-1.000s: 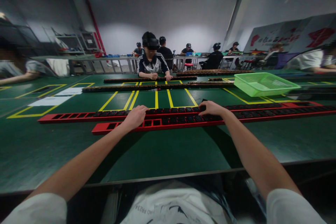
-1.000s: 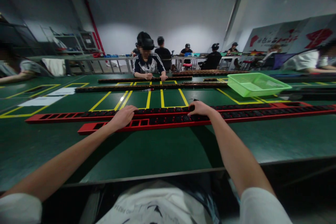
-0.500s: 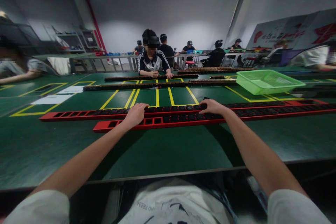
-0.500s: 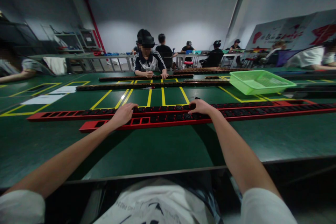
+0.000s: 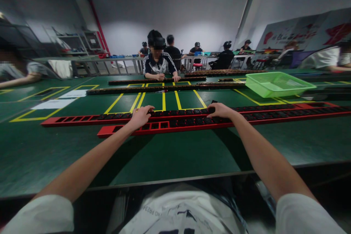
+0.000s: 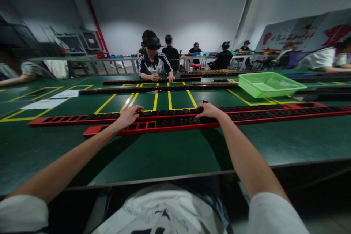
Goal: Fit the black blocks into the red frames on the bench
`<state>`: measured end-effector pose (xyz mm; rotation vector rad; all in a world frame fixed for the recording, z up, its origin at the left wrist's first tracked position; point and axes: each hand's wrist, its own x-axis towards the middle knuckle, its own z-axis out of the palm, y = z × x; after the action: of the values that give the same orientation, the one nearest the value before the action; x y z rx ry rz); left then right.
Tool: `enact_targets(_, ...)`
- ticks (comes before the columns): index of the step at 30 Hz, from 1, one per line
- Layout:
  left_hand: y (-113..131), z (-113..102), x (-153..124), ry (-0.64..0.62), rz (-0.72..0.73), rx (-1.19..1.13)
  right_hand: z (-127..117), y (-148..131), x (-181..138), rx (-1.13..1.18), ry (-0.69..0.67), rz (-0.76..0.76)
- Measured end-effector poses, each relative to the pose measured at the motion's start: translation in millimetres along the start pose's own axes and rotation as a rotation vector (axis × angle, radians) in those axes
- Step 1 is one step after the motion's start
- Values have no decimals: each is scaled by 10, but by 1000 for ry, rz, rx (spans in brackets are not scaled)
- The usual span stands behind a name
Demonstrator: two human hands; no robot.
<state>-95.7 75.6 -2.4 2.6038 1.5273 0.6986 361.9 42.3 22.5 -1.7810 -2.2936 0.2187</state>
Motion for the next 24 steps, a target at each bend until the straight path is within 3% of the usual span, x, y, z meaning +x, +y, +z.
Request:
enact_targets(5,-21,-2,31,-47,0,35,1,12,8,-2,-14,5)
enact_targets(12,-13,8,-17,-5,2,-23,-11,2,-10,11,-9,3)
enact_targets(24,-82,58,-42,13,183,21,-30,-51,-28,-2,-10,-8)
